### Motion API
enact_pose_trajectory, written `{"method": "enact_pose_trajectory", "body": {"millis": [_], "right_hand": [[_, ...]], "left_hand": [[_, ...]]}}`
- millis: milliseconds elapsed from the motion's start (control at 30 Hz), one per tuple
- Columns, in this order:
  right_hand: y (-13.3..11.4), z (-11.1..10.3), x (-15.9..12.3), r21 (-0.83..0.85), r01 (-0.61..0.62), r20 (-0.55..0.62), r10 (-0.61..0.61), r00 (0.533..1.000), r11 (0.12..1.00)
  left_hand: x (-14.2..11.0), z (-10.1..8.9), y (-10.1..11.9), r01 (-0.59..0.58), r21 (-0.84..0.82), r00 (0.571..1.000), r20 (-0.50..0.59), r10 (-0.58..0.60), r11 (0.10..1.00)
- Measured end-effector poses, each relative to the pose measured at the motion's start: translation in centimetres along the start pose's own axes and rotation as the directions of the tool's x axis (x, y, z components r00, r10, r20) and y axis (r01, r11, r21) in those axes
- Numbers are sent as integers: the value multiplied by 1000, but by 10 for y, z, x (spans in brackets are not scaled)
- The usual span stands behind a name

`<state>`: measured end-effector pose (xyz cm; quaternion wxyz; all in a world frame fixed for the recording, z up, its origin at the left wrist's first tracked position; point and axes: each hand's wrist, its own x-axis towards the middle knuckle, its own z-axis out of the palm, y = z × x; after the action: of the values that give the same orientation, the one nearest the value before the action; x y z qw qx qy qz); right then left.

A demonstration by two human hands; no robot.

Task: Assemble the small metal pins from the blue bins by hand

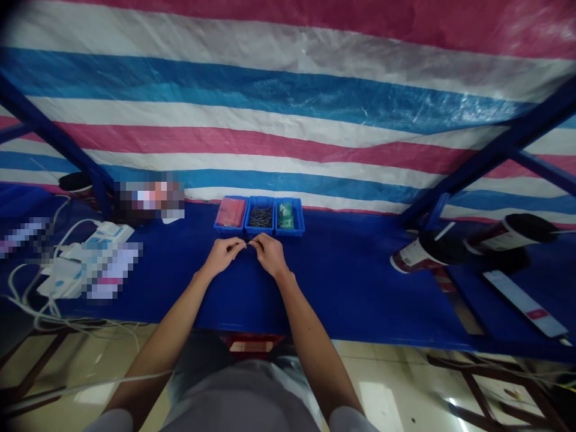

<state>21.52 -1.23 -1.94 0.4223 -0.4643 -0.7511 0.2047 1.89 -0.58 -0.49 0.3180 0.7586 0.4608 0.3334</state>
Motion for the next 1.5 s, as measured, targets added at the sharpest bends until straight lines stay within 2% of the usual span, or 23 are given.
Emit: {"method": "enact_pose_trajectory", "body": {"millis": [467,833,1067,1300,1500], "right_hand": [[-1,-2,1,53,-20,-37,22,999,998],[-3,1,1,112,-10,-56,16,998,994],[-4,5,0,113,-19,-43,24,999,993],[-5,4,0,159,1,-6,0,1000,987],[-4,5,0,119,11,-16,-9,1000,993]], "left_hand": [[0,-2,0,3,-3,1000,-3,-3,1000],[-1,-1,2,23,-72,1000,-17,-25,997],[0,0,3,1,-3,999,54,-1,1000],[0,-1,4,-20,2,998,55,19,1000],[0,-1,4,-13,4,999,44,13,1000]]}}
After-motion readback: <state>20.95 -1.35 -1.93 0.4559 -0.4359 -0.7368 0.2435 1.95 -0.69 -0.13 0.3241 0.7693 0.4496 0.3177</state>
